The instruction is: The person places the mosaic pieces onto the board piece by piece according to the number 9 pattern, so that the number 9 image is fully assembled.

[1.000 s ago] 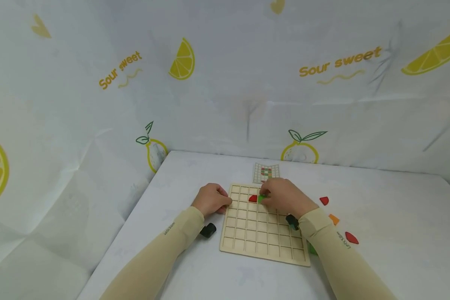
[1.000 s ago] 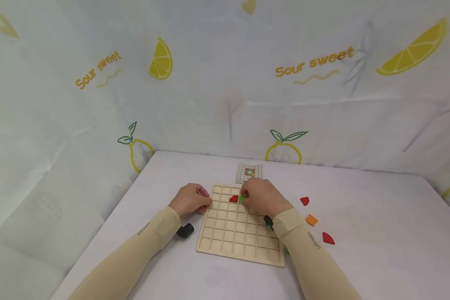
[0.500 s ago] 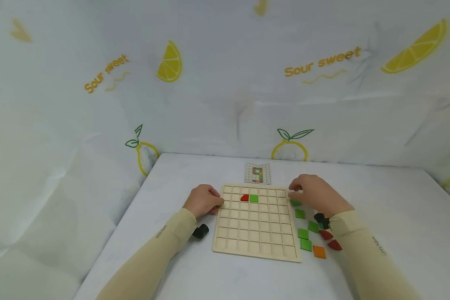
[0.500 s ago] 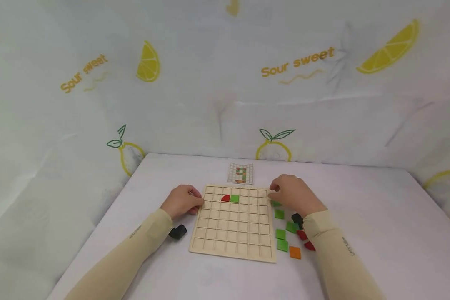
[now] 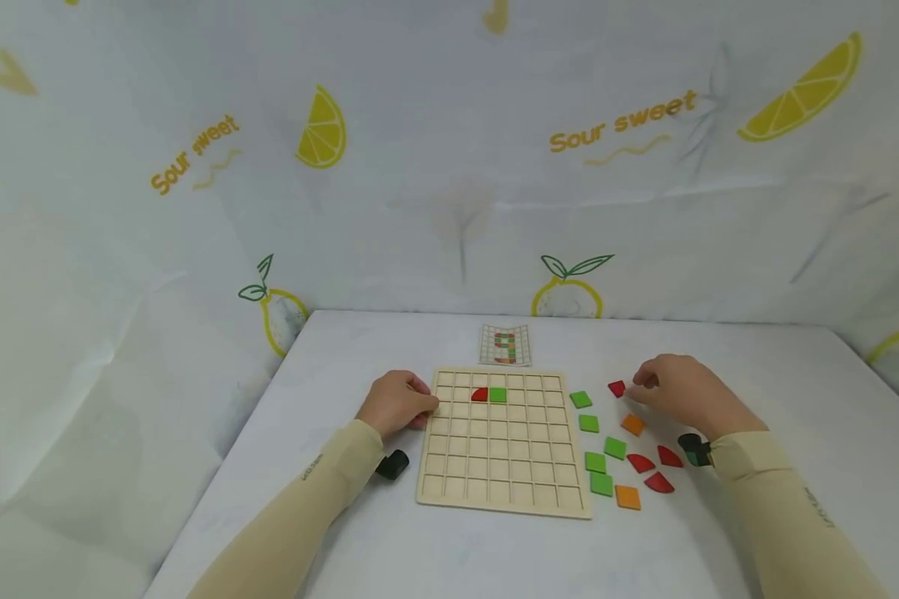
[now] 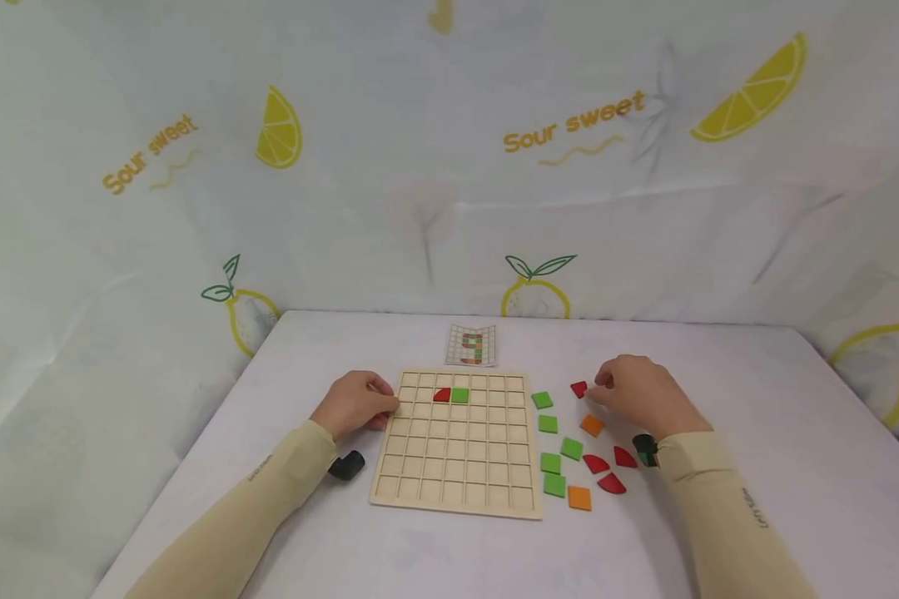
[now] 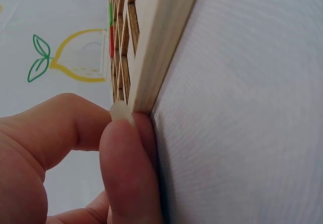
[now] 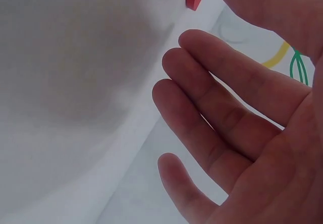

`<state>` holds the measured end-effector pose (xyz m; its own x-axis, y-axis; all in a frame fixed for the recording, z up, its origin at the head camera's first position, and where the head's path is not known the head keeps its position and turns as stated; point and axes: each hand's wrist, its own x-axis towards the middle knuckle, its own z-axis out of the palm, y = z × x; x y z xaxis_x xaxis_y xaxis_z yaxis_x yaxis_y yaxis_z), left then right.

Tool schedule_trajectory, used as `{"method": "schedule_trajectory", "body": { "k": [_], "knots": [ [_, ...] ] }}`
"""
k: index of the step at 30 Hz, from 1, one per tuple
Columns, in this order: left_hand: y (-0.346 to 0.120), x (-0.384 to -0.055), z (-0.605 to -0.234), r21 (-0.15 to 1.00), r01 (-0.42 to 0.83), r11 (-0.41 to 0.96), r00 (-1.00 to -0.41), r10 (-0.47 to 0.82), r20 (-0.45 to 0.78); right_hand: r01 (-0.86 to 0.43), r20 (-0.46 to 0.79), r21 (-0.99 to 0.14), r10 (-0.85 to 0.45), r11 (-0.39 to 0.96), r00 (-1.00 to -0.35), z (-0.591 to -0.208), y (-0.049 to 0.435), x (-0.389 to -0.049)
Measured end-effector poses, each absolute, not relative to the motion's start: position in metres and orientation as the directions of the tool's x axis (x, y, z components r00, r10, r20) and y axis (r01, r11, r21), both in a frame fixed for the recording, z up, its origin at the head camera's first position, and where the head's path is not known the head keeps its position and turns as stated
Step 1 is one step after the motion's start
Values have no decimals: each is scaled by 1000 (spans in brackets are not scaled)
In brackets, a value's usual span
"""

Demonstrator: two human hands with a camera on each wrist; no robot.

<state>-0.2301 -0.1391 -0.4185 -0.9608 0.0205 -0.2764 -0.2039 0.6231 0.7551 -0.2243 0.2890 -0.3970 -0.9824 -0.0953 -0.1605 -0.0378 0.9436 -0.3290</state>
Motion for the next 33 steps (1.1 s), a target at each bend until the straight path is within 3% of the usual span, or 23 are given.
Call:
{"method": "schedule_trajectory", "body": {
  "k": [16,33],
  "knots": [
    [-139,-230,-421,767,-197,610,-964,21,-265,-105,-113,-338,-152,935,-982,-408,272,-235],
    [-138,-229,-419,775,-202,599,-964,17,-264,-95,-120,-333,-142,938,-983,-410,270,-235]
  ]
}}
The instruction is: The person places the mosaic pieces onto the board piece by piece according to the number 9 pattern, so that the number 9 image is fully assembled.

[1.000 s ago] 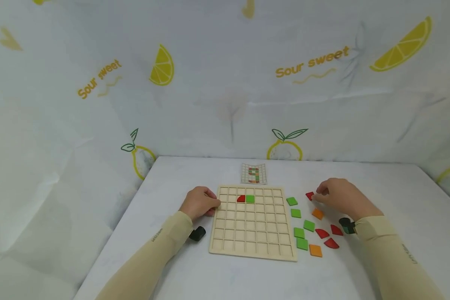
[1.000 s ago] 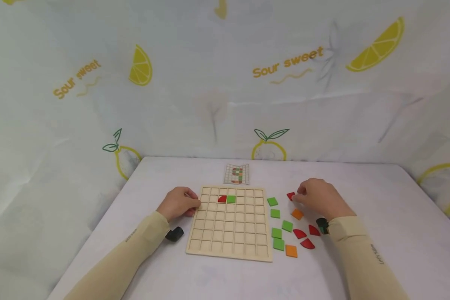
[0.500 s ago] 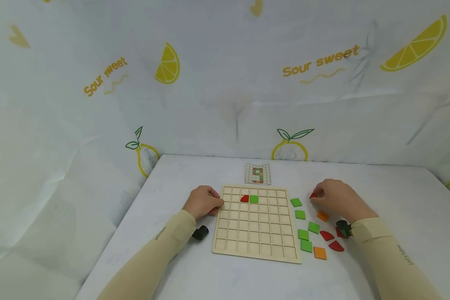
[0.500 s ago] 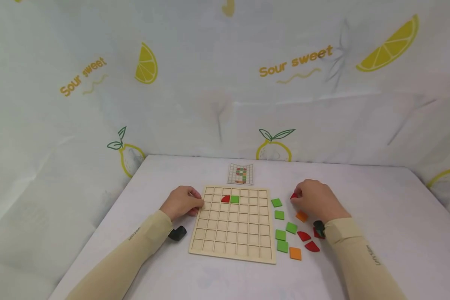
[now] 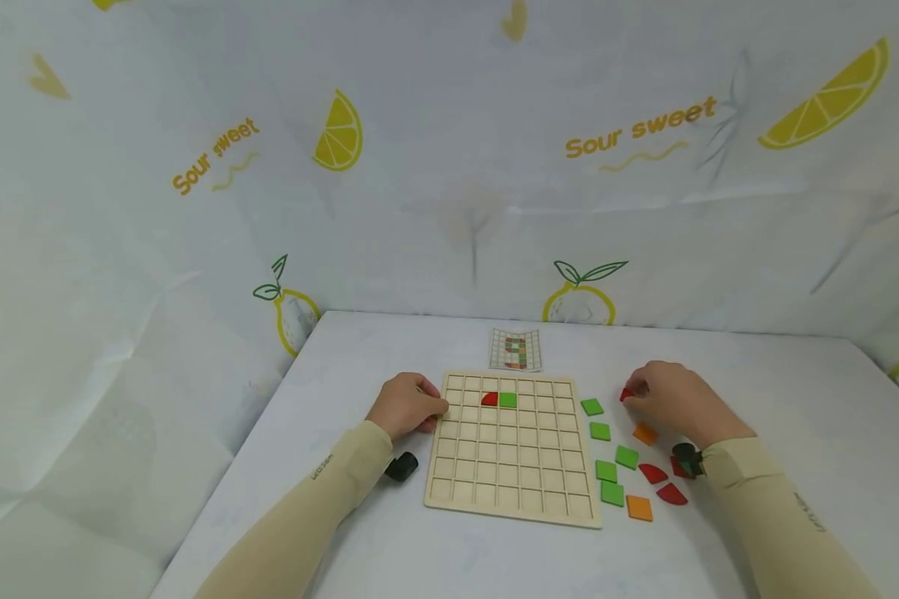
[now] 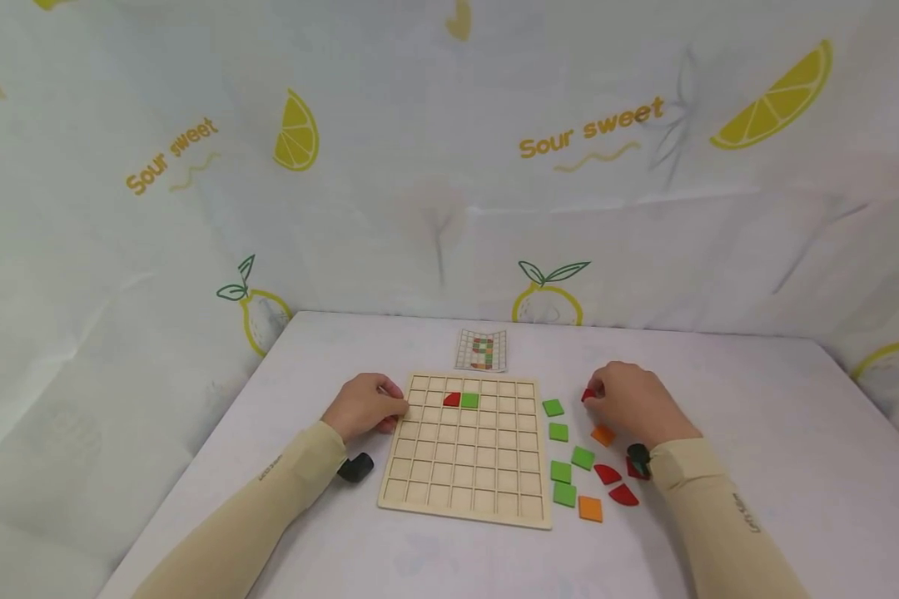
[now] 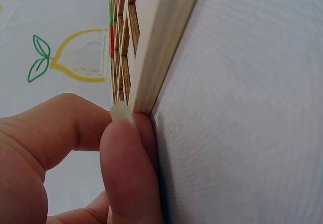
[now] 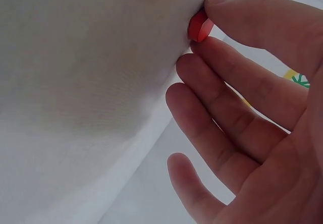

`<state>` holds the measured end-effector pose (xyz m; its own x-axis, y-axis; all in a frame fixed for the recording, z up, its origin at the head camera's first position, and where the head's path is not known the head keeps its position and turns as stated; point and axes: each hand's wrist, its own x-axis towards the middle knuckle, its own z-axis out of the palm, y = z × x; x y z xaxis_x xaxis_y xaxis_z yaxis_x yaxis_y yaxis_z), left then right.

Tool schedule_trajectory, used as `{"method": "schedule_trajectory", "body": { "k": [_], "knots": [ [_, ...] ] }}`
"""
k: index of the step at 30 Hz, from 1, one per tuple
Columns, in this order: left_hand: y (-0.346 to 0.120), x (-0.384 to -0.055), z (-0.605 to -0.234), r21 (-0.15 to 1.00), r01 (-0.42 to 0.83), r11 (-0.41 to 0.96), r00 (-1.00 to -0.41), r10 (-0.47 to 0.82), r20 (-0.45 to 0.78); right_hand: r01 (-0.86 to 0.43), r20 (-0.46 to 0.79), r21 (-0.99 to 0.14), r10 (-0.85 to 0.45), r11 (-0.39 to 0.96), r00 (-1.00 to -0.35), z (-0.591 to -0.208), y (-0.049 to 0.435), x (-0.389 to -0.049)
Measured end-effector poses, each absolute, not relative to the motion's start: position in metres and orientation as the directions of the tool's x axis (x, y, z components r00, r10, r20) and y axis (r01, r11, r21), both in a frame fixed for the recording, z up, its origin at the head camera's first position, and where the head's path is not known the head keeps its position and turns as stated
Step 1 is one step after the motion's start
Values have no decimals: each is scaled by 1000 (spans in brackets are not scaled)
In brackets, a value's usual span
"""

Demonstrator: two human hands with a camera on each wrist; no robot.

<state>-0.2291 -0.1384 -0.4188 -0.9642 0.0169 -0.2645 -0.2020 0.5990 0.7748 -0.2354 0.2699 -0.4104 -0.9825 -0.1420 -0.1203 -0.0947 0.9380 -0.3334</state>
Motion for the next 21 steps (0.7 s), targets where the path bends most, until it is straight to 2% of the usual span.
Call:
{"method": "schedule_trajectory", "body": {
  "k": [10,21],
  "knots": [
    [-140,-229,-419,779,-191,598,-967,22,-255,-144,-112,-332,-191,932,-975,-402,258,-235],
    [-139,-229,-419,784,-196,588,-965,25,-260,-220,-88,-335,-262,916,-961,-389,222,-244]
  ]
}}
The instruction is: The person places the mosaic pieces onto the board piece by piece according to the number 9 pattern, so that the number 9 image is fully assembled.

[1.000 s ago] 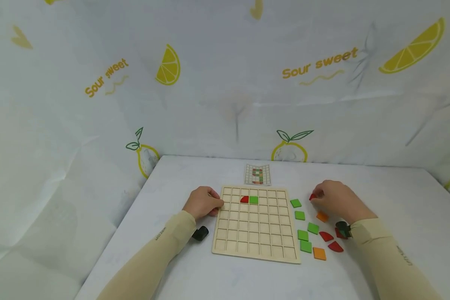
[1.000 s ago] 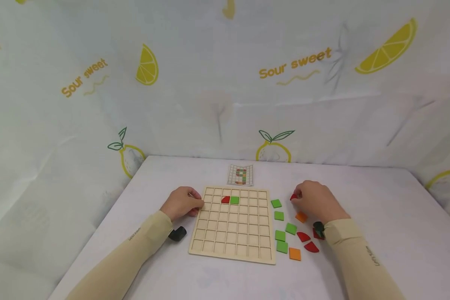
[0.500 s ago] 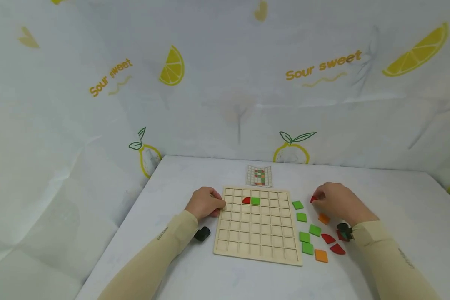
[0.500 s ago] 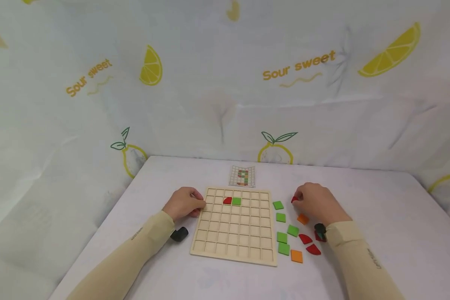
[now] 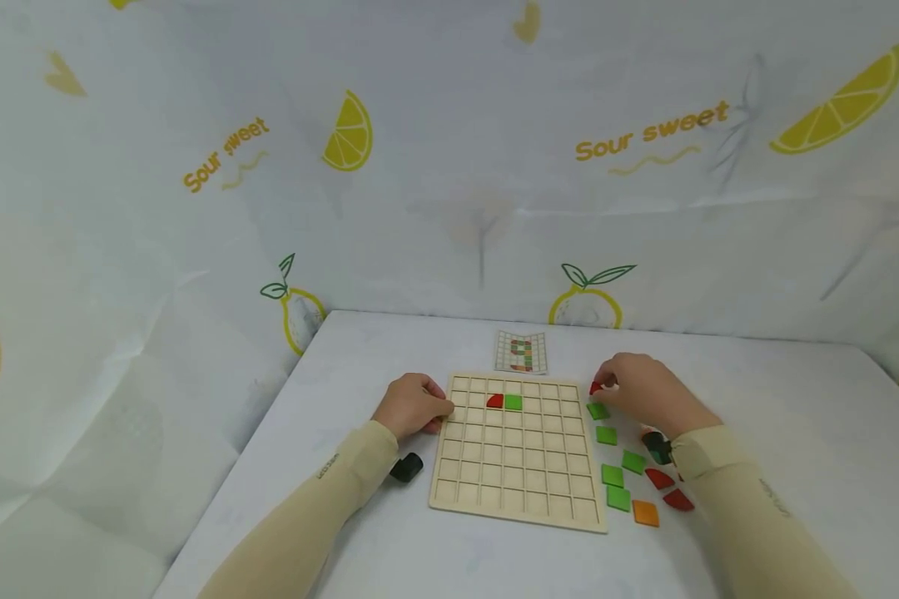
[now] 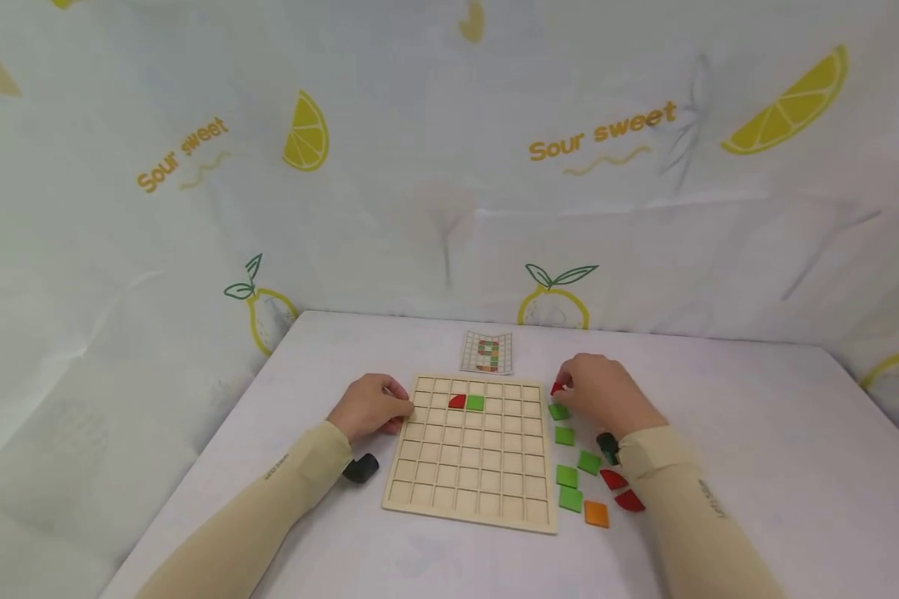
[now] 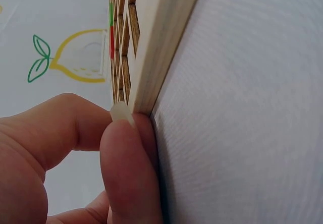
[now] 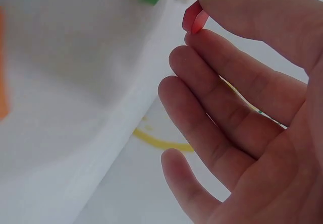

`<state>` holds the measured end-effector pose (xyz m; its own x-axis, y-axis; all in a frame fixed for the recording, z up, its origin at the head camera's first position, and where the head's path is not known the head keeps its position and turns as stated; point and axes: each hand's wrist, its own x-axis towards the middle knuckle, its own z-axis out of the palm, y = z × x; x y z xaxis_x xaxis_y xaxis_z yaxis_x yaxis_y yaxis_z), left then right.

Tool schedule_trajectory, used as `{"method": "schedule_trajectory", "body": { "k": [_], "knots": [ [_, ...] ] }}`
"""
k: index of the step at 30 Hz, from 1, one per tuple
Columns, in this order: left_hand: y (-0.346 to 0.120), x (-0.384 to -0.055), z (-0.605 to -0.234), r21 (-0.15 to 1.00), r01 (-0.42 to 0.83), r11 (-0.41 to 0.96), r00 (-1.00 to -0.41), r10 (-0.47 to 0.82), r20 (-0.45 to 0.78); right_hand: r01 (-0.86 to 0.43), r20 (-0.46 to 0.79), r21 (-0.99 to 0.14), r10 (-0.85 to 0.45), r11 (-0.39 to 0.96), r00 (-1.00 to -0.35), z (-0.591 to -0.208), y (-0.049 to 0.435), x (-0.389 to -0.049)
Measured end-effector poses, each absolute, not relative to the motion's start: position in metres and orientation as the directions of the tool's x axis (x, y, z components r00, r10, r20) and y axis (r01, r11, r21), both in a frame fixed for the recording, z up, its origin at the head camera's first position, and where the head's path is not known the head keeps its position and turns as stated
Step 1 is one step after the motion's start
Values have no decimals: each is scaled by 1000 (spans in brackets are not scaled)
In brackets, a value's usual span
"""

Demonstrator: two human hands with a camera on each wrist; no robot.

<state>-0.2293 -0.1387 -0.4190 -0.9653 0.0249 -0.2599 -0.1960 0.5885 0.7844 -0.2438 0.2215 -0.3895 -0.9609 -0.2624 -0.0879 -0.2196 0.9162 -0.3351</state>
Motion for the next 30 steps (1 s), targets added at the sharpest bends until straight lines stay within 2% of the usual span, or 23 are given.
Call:
{"method": "schedule_trajectory", "body": {
  "k": [6,13,30],
  "knots": [
    [-139,-231,-421,779,-201,594,-964,20,-264,-285,-65,-351,-326,892,-943,-390,194,-247],
    [-139,-232,-422,781,-203,591,-964,17,-264,-303,-79,-371,-355,878,-931,-393,164,-251],
    [-142,-233,-422,789,-196,582,-965,28,-260,-424,-19,-293,-449,857,-893,-402,137,-251]
  ]
}}
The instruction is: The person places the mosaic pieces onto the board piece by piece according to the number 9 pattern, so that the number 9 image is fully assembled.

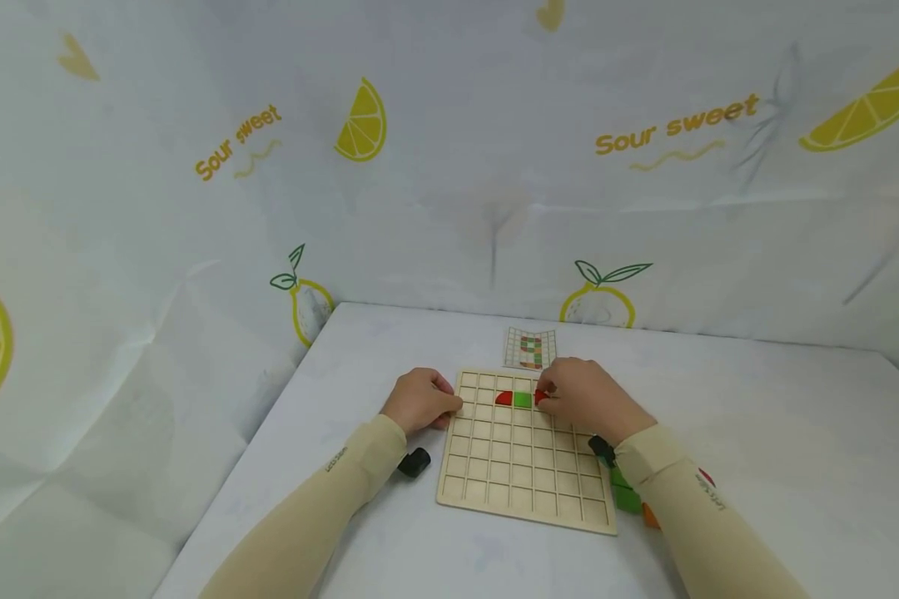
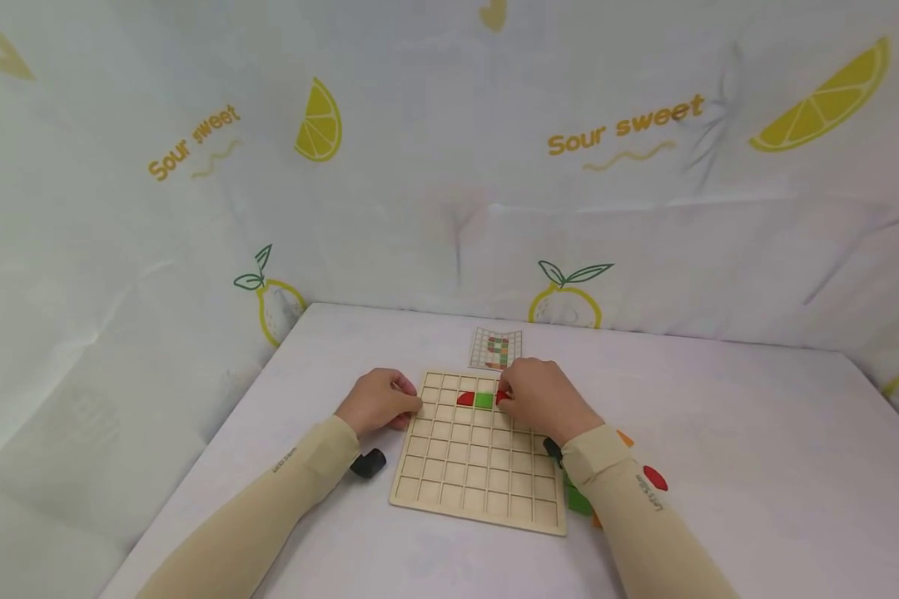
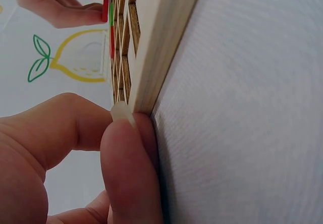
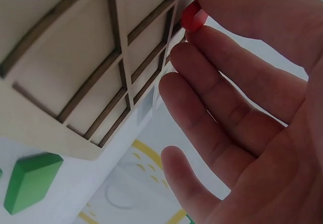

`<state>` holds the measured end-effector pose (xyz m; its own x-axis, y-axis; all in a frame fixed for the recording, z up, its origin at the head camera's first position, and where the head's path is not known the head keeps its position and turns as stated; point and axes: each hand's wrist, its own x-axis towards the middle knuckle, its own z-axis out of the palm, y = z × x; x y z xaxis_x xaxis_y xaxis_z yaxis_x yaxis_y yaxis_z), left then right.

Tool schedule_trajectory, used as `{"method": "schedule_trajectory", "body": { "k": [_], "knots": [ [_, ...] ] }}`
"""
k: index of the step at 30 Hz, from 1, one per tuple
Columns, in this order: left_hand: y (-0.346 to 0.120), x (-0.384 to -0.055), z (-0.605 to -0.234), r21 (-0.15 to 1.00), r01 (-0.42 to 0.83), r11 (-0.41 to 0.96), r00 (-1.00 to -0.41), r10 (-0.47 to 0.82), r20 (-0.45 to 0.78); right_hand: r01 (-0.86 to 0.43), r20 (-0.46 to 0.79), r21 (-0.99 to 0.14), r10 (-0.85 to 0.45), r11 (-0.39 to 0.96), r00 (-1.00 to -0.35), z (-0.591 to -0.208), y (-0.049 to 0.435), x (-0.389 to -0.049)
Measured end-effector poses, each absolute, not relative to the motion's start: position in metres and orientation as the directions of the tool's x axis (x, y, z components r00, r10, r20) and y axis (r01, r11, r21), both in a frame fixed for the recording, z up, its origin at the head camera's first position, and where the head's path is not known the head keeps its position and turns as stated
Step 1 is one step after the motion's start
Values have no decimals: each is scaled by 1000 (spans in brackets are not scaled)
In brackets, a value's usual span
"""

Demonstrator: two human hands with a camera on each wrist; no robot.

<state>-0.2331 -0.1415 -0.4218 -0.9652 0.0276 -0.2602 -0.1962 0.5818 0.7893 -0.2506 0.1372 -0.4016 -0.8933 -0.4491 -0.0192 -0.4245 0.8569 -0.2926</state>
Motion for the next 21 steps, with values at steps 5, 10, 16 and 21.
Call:
{"method": "schedule_trajectory", "body": {
  "k": [5,10,16,21],
  "knots": [
    [-140,-233,-421,782,-200,591,-964,24,-264,-428,-30,-270,-452,863,-892,-404,137,-251],
    [-141,-232,-422,780,-200,593,-965,21,-263,-419,-44,-271,-446,866,-894,-404,135,-251],
    [-141,-232,-422,781,-195,593,-965,24,-260,-430,-36,-261,-454,864,-890,-404,135,-249],
    [-140,-232,-421,783,-194,591,-966,24,-257,-433,-30,-262,-456,862,-889,-401,134,-248]
  ]
}}
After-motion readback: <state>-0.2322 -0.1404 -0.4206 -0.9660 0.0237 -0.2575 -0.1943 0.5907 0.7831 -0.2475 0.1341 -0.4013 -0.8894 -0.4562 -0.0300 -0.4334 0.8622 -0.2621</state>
